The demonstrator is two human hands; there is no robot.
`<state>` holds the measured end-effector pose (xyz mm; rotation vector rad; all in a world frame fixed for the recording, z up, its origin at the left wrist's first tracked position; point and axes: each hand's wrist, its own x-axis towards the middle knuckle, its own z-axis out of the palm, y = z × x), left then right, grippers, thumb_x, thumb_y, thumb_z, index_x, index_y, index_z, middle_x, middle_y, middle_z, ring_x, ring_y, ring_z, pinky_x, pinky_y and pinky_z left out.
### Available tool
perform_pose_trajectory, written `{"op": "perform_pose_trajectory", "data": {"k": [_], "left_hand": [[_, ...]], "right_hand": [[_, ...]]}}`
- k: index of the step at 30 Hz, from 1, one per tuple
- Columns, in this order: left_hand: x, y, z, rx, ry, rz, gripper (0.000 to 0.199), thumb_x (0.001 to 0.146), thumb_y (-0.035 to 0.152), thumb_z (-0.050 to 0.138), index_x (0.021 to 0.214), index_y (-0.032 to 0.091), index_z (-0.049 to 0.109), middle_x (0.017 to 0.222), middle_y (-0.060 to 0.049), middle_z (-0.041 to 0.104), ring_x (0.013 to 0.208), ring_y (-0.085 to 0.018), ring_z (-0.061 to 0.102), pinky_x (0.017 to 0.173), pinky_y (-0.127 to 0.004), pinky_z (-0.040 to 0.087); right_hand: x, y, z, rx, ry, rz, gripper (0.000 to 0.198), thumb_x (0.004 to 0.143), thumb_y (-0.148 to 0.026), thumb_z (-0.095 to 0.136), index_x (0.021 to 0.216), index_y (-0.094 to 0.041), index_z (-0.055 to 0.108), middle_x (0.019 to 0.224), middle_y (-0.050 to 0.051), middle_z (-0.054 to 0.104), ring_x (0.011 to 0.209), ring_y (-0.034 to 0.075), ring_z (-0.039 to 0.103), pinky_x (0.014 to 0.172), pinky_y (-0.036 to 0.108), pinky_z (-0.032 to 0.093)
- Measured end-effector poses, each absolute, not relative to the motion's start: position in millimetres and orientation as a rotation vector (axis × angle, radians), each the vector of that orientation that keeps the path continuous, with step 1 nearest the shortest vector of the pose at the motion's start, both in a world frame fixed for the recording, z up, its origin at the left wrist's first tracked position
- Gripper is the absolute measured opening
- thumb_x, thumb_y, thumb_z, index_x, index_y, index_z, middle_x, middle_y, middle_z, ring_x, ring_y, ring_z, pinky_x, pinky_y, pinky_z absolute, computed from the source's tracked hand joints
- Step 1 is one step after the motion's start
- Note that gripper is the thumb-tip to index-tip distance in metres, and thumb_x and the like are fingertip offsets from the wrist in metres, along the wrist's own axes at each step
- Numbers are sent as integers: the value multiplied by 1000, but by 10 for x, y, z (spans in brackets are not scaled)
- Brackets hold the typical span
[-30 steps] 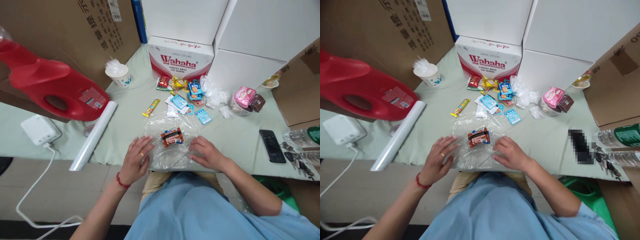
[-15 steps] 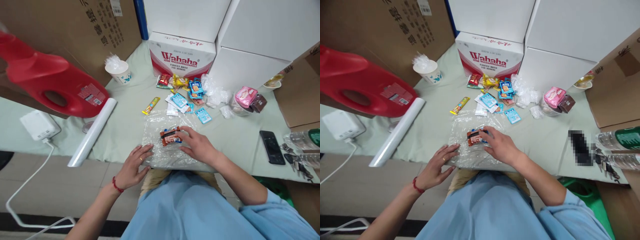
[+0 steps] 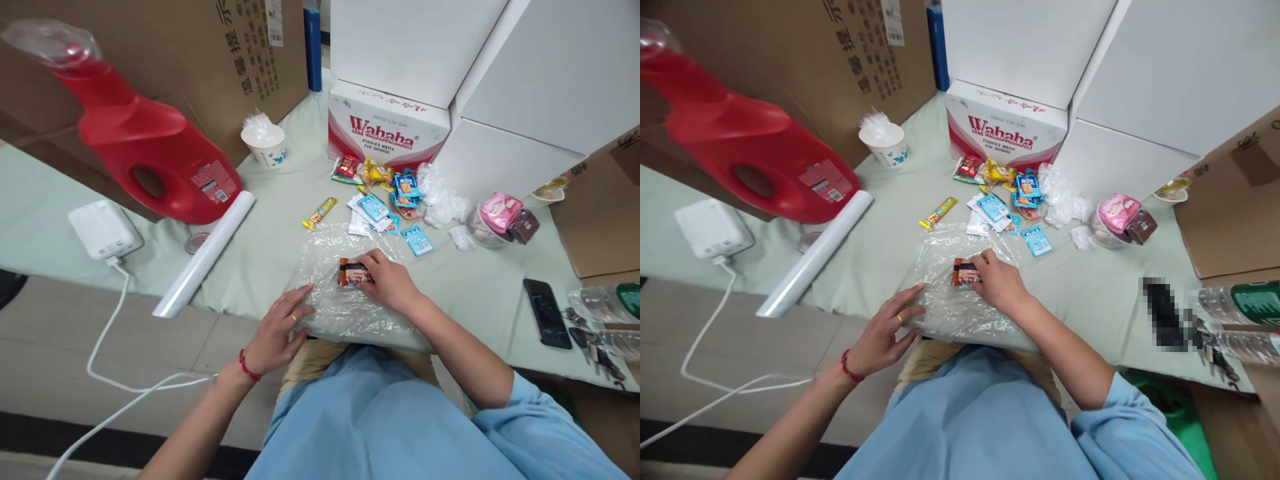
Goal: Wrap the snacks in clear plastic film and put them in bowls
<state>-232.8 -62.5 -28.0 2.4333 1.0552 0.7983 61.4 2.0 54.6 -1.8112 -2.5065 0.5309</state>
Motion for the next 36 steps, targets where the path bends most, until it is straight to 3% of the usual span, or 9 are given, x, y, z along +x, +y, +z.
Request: {"op": "perform_pose_trajectory", "data": {"k": [4, 10, 14, 18, 22, 27, 30, 33, 36], "left_hand": [[-2355, -616, -242, 2445, 1041, 797, 29, 90, 14, 57, 114, 25, 68, 155, -9, 56, 154, -28, 37, 121, -55, 41], [-2396, -598, -274, 2420, 1076, 792, 18, 97, 19, 57, 103, 27, 72, 129, -4, 75, 146, -26, 49, 121, -54, 37], [-2345, -528, -225, 2362, 1112, 827, 16, 100, 23, 55, 101, 26, 71, 110, -3, 79, 135, -23, 60, 123, -52, 33], [-2275, -368, -131, 2291, 1159, 816, 16, 101, 27, 53, 96, 25, 68, 95, -2, 79, 128, -22, 65, 123, -51, 33], [-2200, -144, -92, 2185, 1243, 898, 18, 99, 36, 54, 96, 25, 68, 102, -4, 79, 127, -23, 65, 122, -52, 36], [-2062, 130, -122, 2008, 1416, 1010, 24, 97, 43, 54, 93, 24, 68, 112, -6, 77, 120, -23, 67, 121, -51, 38], [-1988, 296, -178, 1955, 1582, 967, 23, 94, 41, 54, 94, 23, 69, 110, -8, 76, 115, -26, 67, 113, -49, 46], [-1965, 432, -264, 1906, 1817, 944, 22, 86, 36, 60, 99, 20, 68, 108, -12, 73, 111, -31, 65, 105, -50, 50], [-1991, 466, -311, 1893, 1998, 1051, 29, 84, 35, 63, 107, 18, 66, 114, -15, 67, 117, -34, 60, 106, -52, 48]], "right_hand": [[742, -109, 570, -1734, -2451, 471, 60, 93, -45, 72, 146, -26, 50, 149, 14, 49, 106, 29, 68, 78, 38, 56], [1278, -717, 459, -1259, -2631, 553, 49, 95, -52, 68, 132, -20, 61, 126, 16, 65, 111, 30, 62, 92, 47, 56], [1466, -999, 169, -1263, -2571, 436, 30, 98, -35, 66, 125, -23, 66, 127, 16, 67, 116, 32, 59, 95, 52, 54], [1480, -898, 185, -1255, -2362, 462, 19, 102, -20, 52, 109, -24, 69, 115, 12, 69, 106, 26, 62, 90, 46, 55], [1498, -573, 426, -1278, -2204, 552, 19, 105, -30, 48, 102, -24, 66, 110, 12, 69, 103, 25, 64, 91, 42, 54], [1558, -144, 376, -1466, -1975, 851, 28, 102, -46, 51, 95, -22, 64, 74, 0, 62, 66, 16, 56, 65, 27, 46], [1590, 70, 202, -1578, -1872, 969, 31, 97, -49, 53, 94, -20, 64, 67, -3, 58, 60, 14, 51, 60, 25, 41], [1582, 172, 160, -1732, -1931, 848, 24, 94, -37, 55, 98, -17, 67, 79, 4, 64, 69, 18, 56, 68, 30, 47], [1482, 142, 328, -1750, -2060, 358, 26, 94, -26, 56, 113, -15, 70, 110, 15, 66, 98, 29, 58, 89, 44, 49]]}}
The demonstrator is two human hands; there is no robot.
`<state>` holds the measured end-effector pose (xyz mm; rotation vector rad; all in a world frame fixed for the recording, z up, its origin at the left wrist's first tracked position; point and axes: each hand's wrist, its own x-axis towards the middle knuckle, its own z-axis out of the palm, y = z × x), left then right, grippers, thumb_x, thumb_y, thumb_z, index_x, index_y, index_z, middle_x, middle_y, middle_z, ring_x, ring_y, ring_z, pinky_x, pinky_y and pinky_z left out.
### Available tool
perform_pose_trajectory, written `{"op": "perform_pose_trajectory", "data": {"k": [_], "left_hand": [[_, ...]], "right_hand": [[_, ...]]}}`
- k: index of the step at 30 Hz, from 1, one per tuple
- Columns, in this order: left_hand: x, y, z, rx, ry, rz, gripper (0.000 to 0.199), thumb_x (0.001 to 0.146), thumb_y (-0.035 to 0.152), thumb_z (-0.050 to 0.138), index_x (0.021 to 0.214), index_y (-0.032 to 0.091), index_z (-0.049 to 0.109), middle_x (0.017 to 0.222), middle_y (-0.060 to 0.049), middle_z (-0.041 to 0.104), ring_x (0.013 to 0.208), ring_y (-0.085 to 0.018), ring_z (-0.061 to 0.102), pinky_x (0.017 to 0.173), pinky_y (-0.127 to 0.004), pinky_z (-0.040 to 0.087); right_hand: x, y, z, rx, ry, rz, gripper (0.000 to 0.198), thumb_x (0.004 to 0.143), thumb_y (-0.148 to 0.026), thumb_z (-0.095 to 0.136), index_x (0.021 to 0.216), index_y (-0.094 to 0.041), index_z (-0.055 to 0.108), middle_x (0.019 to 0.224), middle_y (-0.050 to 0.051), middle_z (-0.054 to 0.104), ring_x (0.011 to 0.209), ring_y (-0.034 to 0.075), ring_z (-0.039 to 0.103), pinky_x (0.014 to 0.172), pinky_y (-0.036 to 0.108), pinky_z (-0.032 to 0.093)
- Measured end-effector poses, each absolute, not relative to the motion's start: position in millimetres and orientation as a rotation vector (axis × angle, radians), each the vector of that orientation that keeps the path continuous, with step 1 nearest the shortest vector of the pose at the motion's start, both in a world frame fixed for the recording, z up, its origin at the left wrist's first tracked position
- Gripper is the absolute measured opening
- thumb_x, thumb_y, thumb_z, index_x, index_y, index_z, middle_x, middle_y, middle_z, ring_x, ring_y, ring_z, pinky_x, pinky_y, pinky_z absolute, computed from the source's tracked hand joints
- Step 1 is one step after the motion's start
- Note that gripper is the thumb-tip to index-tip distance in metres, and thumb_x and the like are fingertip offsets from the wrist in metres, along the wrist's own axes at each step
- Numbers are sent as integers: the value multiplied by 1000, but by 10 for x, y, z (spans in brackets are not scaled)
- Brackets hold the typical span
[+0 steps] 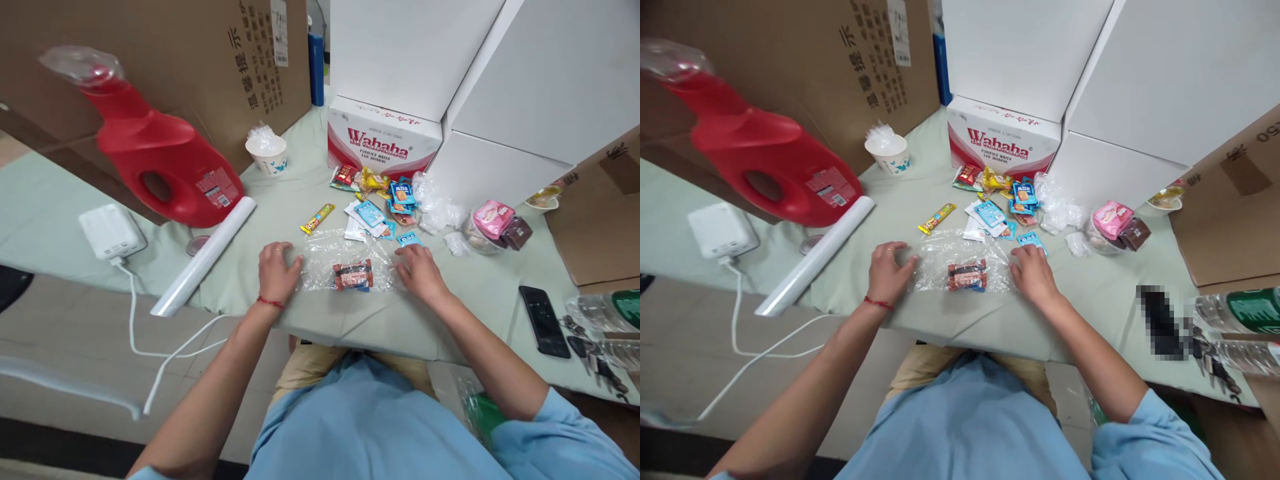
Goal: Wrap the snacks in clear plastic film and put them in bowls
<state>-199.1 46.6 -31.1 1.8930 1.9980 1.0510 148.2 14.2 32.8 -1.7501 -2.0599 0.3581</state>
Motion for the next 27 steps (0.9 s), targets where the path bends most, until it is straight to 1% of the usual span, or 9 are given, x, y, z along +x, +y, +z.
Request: {"op": "perform_pose_trajectory", "data": {"k": [2, 6, 10, 13, 16, 21, 23, 25, 27], "left_hand": [[-2006, 411, -269, 1896, 2089, 1170, 28, 87, 34, 60, 110, 18, 65, 116, -15, 63, 120, -34, 57, 107, -52, 46], [-1941, 122, -1, 1941, 2216, 1379, 23, 93, 30, 57, 110, 18, 66, 113, -15, 60, 117, -33, 57, 105, -54, 44], [-1719, -326, 266, 2182, 2040, 1515, 23, 93, 19, 56, 114, 22, 66, 110, -12, 67, 112, -30, 62, 103, -52, 43], [-1472, -577, 311, 2482, 1528, 1360, 43, 92, 11, 50, 128, 30, 63, 115, -6, 74, 114, -25, 66, 102, -46, 43], [-1247, -592, 221, 2553, 1343, 1060, 56, 94, 8, 42, 142, 30, 58, 133, -6, 73, 128, -23, 63, 107, -46, 38], [-1138, -333, -16, 2437, 1506, 875, 49, 95, 8, 45, 135, 27, 66, 138, -6, 71, 131, -28, 61, 108, -53, 34], [-1159, -282, -62, 2440, 1533, 855, 48, 95, 7, 46, 131, 29, 68, 138, -5, 71, 133, -29, 59, 112, -56, 29], [-1180, -274, -71, 2468, 1535, 850, 48, 94, 6, 46, 129, 30, 69, 137, -3, 71, 134, -29, 58, 115, -57, 25], [-1190, -285, -58, 2498, 1533, 844, 47, 94, 5, 47, 127, 31, 70, 136, -2, 72, 135, -28, 57, 116, -55, 25]], "right_hand": [[1346, 92, 486, -1627, -2146, 169, 28, 99, -24, 52, 119, -18, 71, 115, 16, 64, 107, 31, 54, 96, 47, 47], [993, 76, 651, -1386, -2452, 312, 29, 104, -26, 50, 122, -25, 73, 108, 10, 64, 102, 26, 55, 89, 37, 48], [788, 169, 592, -1456, -2626, 367, 26, 103, -27, 56, 121, -25, 75, 103, 10, 65, 100, 25, 52, 86, 35, 46], [771, 213, 539, -1471, -2632, 389, 27, 103, -27, 56, 121, -24, 76, 101, 10, 66, 98, 25, 53, 89, 36, 45], [797, 222, 520, -1482, -2621, 391, 28, 103, -28, 56, 122, -24, 76, 100, 10, 68, 96, 24, 55, 90, 36, 45], [851, 376, 549, -1494, -2667, 476, 28, 103, -28, 55, 121, -23, 76, 102, 9, 73, 97, 24, 61, 92, 35, 44], [843, 540, 566, -1583, -2632, 405, 31, 103, -27, 52, 122, -21, 75, 107, 10, 74, 103, 25, 61, 95, 35, 44], [796, 745, 563, -1691, -2575, 269, 36, 102, -27, 51, 132, -17, 69, 117, 13, 73, 113, 29, 58, 98, 37, 43], [714, 953, 530, -1760, -2566, 203, 49, 99, -28, 57, 145, -14, 58, 129, 16, 69, 122, 33, 53, 101, 39, 42]]}}
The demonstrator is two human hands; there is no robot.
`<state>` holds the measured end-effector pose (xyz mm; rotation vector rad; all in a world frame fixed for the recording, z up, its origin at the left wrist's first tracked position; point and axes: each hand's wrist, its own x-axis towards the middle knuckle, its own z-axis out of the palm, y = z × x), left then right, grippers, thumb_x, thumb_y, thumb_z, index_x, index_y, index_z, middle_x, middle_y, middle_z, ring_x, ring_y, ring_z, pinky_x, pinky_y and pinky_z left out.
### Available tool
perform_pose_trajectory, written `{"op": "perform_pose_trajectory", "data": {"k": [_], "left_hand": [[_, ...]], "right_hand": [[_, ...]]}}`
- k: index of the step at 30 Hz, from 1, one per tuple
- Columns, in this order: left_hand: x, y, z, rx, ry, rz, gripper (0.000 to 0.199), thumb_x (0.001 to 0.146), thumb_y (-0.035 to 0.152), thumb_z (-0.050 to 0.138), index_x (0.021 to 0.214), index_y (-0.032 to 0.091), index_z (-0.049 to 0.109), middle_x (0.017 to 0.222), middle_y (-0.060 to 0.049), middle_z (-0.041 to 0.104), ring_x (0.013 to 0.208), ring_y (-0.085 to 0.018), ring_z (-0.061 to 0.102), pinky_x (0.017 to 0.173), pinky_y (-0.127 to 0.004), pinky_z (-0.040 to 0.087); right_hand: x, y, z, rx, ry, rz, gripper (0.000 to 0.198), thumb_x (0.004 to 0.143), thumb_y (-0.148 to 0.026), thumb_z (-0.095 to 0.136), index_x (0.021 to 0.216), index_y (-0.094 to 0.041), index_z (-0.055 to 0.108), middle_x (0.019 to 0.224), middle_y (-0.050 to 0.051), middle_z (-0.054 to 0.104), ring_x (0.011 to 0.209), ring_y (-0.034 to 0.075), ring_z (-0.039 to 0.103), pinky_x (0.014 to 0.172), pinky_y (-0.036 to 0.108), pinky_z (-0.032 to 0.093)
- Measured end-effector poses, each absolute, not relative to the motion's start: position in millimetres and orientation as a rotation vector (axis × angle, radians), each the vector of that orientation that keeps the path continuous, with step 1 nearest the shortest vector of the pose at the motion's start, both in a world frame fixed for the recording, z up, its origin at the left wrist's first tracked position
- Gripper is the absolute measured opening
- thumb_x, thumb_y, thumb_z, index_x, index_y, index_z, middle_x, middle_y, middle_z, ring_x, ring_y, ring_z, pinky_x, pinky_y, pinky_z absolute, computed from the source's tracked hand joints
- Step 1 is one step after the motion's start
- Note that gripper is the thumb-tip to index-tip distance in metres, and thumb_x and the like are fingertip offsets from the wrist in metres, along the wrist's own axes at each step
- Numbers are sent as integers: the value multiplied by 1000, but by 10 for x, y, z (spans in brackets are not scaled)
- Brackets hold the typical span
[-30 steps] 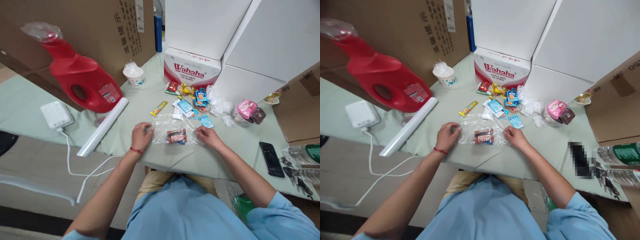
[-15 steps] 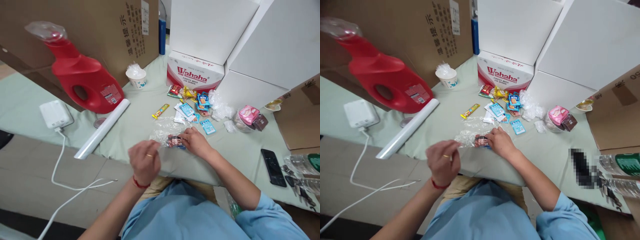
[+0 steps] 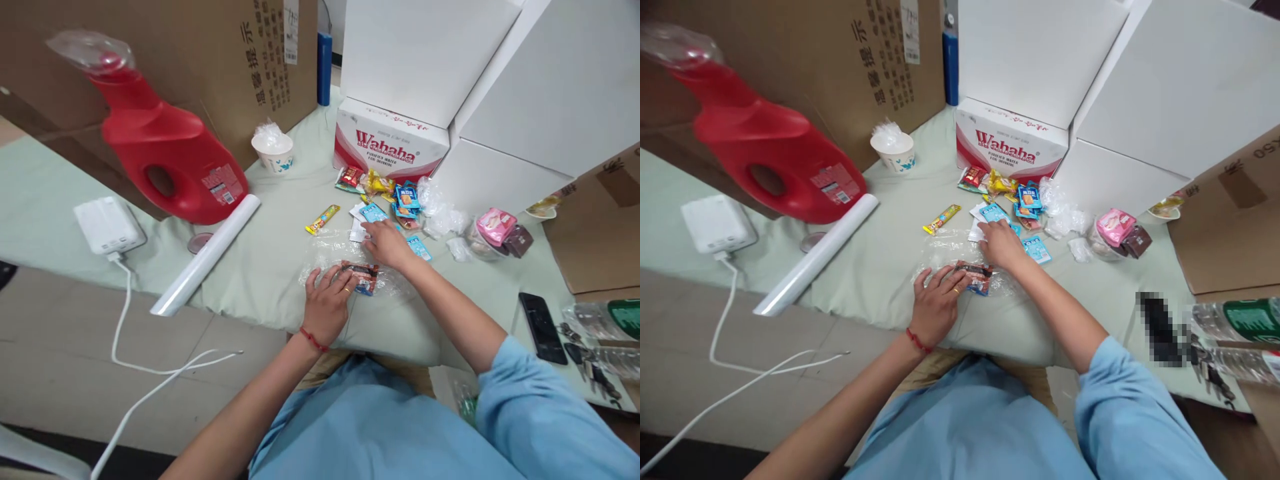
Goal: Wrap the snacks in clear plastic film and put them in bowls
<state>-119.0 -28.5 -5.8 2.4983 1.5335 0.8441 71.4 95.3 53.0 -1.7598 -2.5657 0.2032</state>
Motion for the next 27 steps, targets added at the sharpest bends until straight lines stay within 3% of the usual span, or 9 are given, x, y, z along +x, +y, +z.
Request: {"op": "perform_pose_trajectory", "data": {"k": [2, 4, 9, 12, 16, 20, 23, 27], "left_hand": [[-1188, -295, -37, 2517, 1544, 836, 45, 94, 6, 49, 125, 30, 72, 136, -1, 72, 133, -28, 57, 112, -53, 29], [-1181, -300, -18, 2522, 1565, 817, 43, 95, 6, 50, 124, 30, 72, 135, -1, 72, 129, -29, 59, 106, -51, 33], [-1162, -320, 18, 2512, 1590, 747, 40, 97, 11, 52, 126, 29, 72, 138, -1, 71, 118, -28, 62, 90, -47, 38], [-1151, -331, 32, 2510, 1589, 718, 39, 99, 13, 51, 128, 27, 71, 139, -2, 70, 109, -26, 63, 83, -46, 39], [-1173, -294, 18, 2473, 1585, 716, 39, 98, 13, 50, 127, 26, 73, 134, -4, 73, 101, -26, 64, 79, -45, 39], [-1299, -223, -54, 2324, 1436, 845, 41, 87, 7, 53, 114, 26, 77, 118, -4, 79, 106, -27, 65, 85, -45, 44], [-1442, -188, -111, 2017, 1332, 1106, 37, 85, 10, 49, 99, 25, 79, 105, -3, 81, 102, -22, 68, 90, -40, 49], [-1619, -14, -86, 1300, 1673, 1428, 24, 86, 22, 51, 88, 22, 75, 87, -1, 76, 85, -18, 67, 80, -31, 51]], "right_hand": [[623, 1131, 479, -1832, -2587, 243, 62, 94, -29, 64, 152, -12, 50, 134, 18, 66, 126, 34, 50, 102, 40, 42], [551, 1256, 443, -1930, -2569, 346, 63, 89, -27, 68, 149, -14, 54, 130, 18, 68, 126, 34, 51, 99, 39, 43], [534, 1256, 585, -1941, -2529, 536, 25, 91, -22, 63, 113, -18, 75, 101, 8, 76, 96, 22, 65, 79, 27, 43], [573, 999, 753, -1689, -2566, 634, 21, 95, -23, 59, 108, -17, 76, 88, 3, 74, 80, 17, 63, 72, 24, 40], [600, 475, 761, -1375, -2809, 625, 32, 100, -20, 53, 127, -21, 70, 99, 6, 73, 89, 18, 65, 78, 25, 43], [633, 100, 534, -1349, -2884, 479, 53, 103, -23, 52, 155, -22, 47, 118, 13, 68, 111, 25, 62, 91, 31, 49], [633, 1, 413, -1337, -2885, 398, 58, 103, -15, 48, 160, -22, 41, 120, 14, 65, 119, 26, 57, 105, 39, 47], [562, -22, 408, -1378, -2938, 290, 58, 103, -8, 39, 157, -26, 48, 114, 12, 65, 113, 25, 57, 117, 46, 39]]}}
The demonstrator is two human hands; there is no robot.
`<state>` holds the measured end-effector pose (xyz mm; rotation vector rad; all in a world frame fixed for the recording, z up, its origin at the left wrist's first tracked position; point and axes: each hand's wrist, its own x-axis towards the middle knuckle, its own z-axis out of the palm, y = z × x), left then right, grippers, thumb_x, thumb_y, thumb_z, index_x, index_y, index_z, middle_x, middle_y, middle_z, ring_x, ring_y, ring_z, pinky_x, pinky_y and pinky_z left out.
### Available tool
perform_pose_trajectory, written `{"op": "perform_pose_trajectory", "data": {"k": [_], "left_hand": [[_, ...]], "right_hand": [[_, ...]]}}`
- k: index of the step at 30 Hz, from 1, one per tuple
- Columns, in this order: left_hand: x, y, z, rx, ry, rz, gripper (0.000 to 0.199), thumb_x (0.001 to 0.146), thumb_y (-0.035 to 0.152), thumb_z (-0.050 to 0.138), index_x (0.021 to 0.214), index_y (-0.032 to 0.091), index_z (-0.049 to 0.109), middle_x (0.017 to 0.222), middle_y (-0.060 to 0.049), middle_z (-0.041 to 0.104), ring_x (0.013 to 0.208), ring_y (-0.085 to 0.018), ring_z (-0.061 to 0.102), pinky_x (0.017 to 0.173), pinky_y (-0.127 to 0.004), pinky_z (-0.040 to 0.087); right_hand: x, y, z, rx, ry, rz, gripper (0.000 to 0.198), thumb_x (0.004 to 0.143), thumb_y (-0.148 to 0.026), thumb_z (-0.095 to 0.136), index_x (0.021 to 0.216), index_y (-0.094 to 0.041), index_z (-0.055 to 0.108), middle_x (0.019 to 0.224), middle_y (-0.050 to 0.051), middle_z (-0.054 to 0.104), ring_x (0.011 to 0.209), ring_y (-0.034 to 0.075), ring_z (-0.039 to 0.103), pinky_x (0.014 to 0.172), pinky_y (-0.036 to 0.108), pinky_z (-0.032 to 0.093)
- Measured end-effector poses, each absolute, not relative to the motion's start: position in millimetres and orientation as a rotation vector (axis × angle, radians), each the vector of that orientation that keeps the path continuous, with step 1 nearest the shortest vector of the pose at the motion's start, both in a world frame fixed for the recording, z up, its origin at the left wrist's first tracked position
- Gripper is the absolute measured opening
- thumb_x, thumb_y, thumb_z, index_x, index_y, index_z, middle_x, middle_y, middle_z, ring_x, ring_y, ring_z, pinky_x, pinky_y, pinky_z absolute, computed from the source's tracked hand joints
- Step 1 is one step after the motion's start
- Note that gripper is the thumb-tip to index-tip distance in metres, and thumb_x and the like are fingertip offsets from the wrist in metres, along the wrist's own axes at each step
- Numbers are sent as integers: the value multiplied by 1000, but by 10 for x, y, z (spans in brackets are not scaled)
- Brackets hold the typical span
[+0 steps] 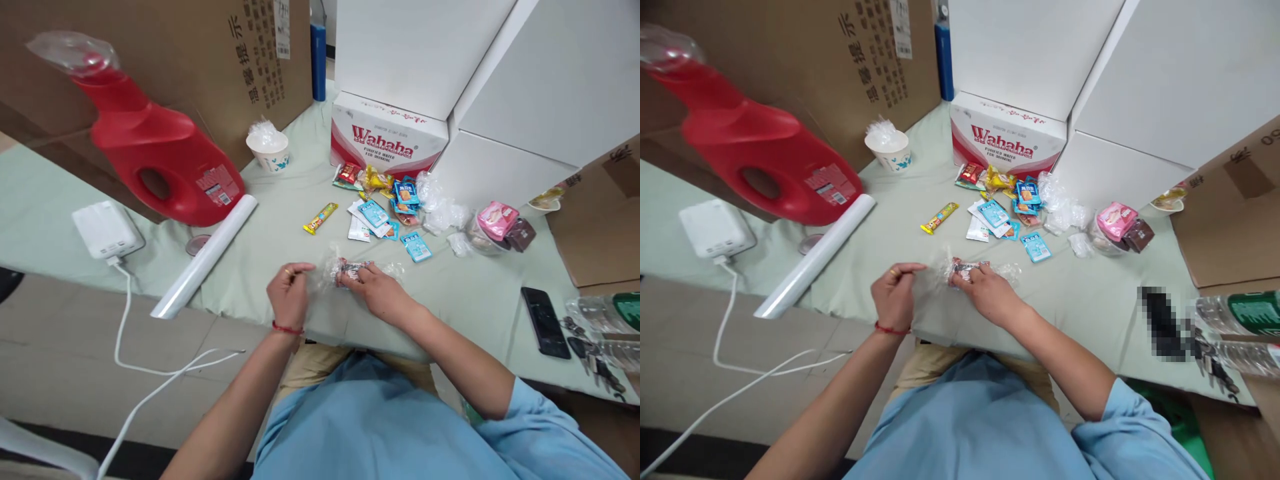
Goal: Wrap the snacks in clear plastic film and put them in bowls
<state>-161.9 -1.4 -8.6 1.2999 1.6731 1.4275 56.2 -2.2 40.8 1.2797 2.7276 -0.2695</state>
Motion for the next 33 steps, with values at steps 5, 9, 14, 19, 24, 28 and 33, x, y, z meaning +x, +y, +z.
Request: {"op": "perform_pose_trajectory", "data": {"k": [5, 9, 14, 19, 24, 28, 33], "left_hand": [[-1641, 527, 119, 1071, 1811, 1421, 29, 93, 47, 50, 93, 22, 65, 102, -3, 72, 102, -20, 63, 95, -32, 47], [-1487, 789, 221, 1347, 1717, 904, 39, 85, 55, 65, 103, 20, 65, 110, -8, 69, 108, -25, 63, 99, -38, 48], [-1445, 574, 178, 1556, 1493, 655, 73, 73, 55, 80, 133, 20, 57, 139, -15, 56, 118, -28, 61, 98, -41, 52], [-1650, 294, 63, 1718, 1406, 869, 67, 71, 47, 81, 132, 23, 65, 124, -10, 60, 103, -23, 61, 88, -37, 54], [-1917, 257, -77, 1376, 1459, 1146, 14, 73, 27, 62, 72, 21, 74, 88, -4, 65, 86, -18, 62, 81, -31, 52], [-2044, 230, -67, 1280, 1450, 1152, 14, 65, 25, 58, 54, 21, 65, 88, -7, 67, 94, -23, 63, 85, -35, 52], [-1876, 209, 23, 1520, 1603, 985, 31, 82, 46, 60, 63, 22, 60, 103, -10, 68, 108, -27, 62, 99, -42, 50]], "right_hand": [[465, -56, 448, 1310, 2709, -195, 54, 104, -12, 38, 154, -27, 51, 112, 13, 64, 110, 27, 56, 117, 47, 38], [407, -70, 475, 1336, 2683, -217, 49, 104, -16, 39, 149, -28, 56, 112, 14, 64, 113, 30, 54, 111, 46, 43], [414, -46, 476, 1382, 2667, -327, 47, 106, -17, 38, 146, -29, 60, 113, 13, 63, 113, 29, 53, 111, 45, 43], [517, 2, 398, 1420, 2691, -477, 55, 104, -10, 40, 152, -32, 55, 113, 12, 63, 113, 26, 54, 110, 43, 43], [576, 40, 298, 1402, 2763, -544, 63, 97, -1, 42, 152, -31, 55, 112, 10, 62, 110, 24, 56, 120, 46, 33], [573, 42, 264, 1392, 2798, -578, 63, 96, 1, 42, 148, -31, 59, 110, 8, 62, 109, 23, 56, 122, 45, 30], [548, 30, 274, 1429, 2769, -560, 58, 98, -2, 42, 145, -30, 62, 109, 8, 61, 108, 23, 57, 122, 47, 30]]}}
